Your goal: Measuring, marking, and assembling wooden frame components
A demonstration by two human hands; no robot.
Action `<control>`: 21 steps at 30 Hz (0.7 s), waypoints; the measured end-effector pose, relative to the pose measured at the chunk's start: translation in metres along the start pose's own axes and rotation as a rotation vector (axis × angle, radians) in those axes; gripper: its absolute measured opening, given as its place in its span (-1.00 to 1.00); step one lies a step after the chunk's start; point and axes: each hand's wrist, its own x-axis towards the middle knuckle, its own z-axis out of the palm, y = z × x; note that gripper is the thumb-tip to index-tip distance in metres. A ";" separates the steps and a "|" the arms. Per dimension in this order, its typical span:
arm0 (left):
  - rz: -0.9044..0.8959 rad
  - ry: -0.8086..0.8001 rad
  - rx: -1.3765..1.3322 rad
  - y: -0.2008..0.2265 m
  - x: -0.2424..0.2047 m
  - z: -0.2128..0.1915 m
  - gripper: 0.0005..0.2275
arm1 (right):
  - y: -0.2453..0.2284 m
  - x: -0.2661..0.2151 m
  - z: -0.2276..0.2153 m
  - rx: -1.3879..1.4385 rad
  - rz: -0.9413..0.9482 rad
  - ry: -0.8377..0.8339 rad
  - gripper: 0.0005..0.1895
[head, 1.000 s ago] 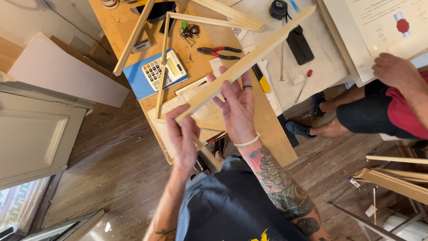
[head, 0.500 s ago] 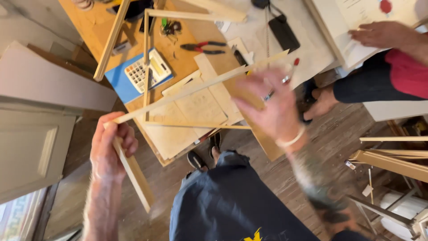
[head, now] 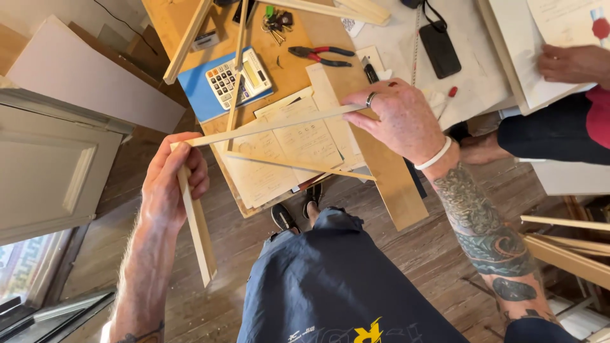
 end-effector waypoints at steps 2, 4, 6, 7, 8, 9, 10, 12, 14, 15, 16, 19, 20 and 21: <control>0.013 -0.003 -0.004 0.001 0.001 0.001 -0.75 | 0.002 0.000 0.000 -0.017 -0.010 -0.008 -0.80; 0.025 -0.003 -0.007 0.002 -0.001 0.004 -0.75 | 0.004 -0.003 0.002 -0.032 -0.022 -0.017 -0.80; 0.059 0.009 0.012 0.004 -0.005 0.008 -0.74 | 0.004 -0.004 0.004 -0.061 -0.035 0.003 -0.80; 0.064 0.017 0.012 0.007 -0.012 0.019 -0.74 | 0.007 -0.012 0.006 -0.059 -0.044 0.003 -0.80; 0.112 0.064 0.128 0.013 -0.018 0.026 -0.74 | 0.011 -0.011 0.010 -0.057 -0.113 0.116 -0.83; 0.157 0.113 0.244 0.020 -0.024 0.034 -0.73 | 0.013 -0.009 0.014 -0.052 -0.180 0.230 -0.85; 0.172 0.143 0.247 0.034 -0.032 0.047 -0.73 | 0.013 -0.011 0.016 -0.038 -0.211 0.233 -0.85; 0.255 0.082 0.535 0.060 -0.046 0.074 -0.76 | 0.014 -0.016 0.020 0.052 -0.184 0.305 -0.82; 0.282 0.097 0.543 0.062 -0.056 0.084 -0.75 | 0.022 -0.015 0.034 0.082 -0.229 0.351 -0.77; 0.298 0.081 0.549 0.061 -0.060 0.091 -0.73 | 0.028 -0.017 0.040 0.101 -0.243 0.396 -0.71; 0.303 0.089 0.545 0.060 -0.063 0.098 -0.73 | 0.016 -0.013 0.042 0.101 -0.252 0.394 -0.71; 0.340 -0.032 0.553 0.061 -0.068 0.123 -0.63 | -0.025 -0.003 0.036 0.221 -0.310 0.453 -0.62; 0.318 -0.048 0.592 0.068 -0.070 0.132 -0.61 | -0.046 0.007 0.027 0.273 -0.484 0.519 -0.64; 0.295 -0.064 0.631 0.074 -0.073 0.141 -0.59 | -0.067 0.018 0.018 0.324 -0.660 0.582 -0.62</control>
